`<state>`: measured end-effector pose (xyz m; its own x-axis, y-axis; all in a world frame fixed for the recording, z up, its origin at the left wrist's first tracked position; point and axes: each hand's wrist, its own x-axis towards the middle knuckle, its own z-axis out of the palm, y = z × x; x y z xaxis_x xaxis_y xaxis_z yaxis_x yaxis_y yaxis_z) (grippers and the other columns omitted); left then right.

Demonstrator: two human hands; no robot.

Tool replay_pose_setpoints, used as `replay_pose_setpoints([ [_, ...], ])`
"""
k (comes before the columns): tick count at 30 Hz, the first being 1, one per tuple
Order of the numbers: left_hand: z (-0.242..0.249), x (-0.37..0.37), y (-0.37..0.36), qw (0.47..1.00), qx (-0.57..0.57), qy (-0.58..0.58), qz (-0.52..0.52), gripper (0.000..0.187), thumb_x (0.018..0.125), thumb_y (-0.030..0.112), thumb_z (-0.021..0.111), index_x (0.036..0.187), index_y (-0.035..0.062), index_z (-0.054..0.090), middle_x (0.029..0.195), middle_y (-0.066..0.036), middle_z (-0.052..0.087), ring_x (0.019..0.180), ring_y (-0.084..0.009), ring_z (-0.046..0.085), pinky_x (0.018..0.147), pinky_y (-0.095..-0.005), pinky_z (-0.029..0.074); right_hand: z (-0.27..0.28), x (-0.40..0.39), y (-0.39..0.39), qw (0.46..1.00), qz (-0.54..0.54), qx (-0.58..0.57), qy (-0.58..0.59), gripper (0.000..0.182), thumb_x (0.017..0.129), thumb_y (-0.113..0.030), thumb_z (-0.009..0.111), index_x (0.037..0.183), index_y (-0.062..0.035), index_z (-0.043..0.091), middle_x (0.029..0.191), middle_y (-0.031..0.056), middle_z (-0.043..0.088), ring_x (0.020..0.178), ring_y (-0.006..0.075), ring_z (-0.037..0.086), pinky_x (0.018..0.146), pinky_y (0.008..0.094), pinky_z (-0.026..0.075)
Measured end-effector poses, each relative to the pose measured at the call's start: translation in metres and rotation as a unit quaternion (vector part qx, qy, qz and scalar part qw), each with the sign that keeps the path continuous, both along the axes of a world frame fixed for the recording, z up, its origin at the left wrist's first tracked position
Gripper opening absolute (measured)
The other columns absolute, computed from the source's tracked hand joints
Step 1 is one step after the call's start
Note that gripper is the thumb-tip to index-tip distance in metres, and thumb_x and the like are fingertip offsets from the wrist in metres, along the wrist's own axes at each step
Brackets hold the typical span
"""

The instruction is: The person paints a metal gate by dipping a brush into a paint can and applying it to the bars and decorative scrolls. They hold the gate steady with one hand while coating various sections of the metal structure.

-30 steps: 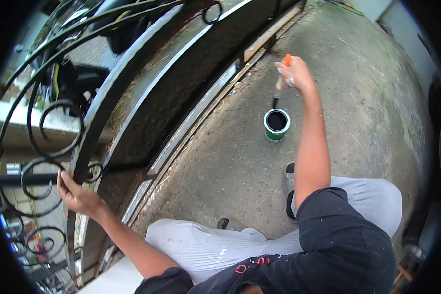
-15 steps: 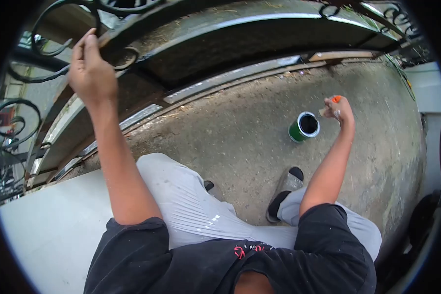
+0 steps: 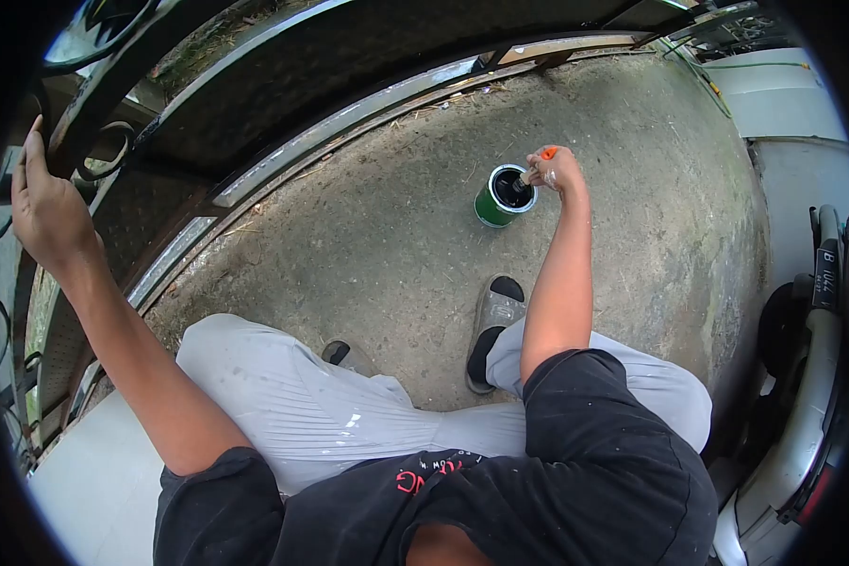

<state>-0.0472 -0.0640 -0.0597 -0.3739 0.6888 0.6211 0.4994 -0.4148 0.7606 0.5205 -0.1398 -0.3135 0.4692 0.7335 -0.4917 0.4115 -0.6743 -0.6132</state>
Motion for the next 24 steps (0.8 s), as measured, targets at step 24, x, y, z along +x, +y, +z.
replay_pose_setpoints([
  [24,0.003,0.005,-0.003,1.000,0.013,-0.014,0.020,0.031,0.103,0.022,0.054,0.117,-0.0006,0.071,0.103,-0.007,0.071,0.090,-0.0119,0.063,0.085,-0.0241,0.048,0.025,0.007,0.016,0.981,-0.010,-0.032,-0.194,0.026,0.086,-0.016,0.064,0.070,0.0030,0.058,0.057,0.0136,0.063,0.053,0.0269,0.071,0.046,0.0369,0.054],
])
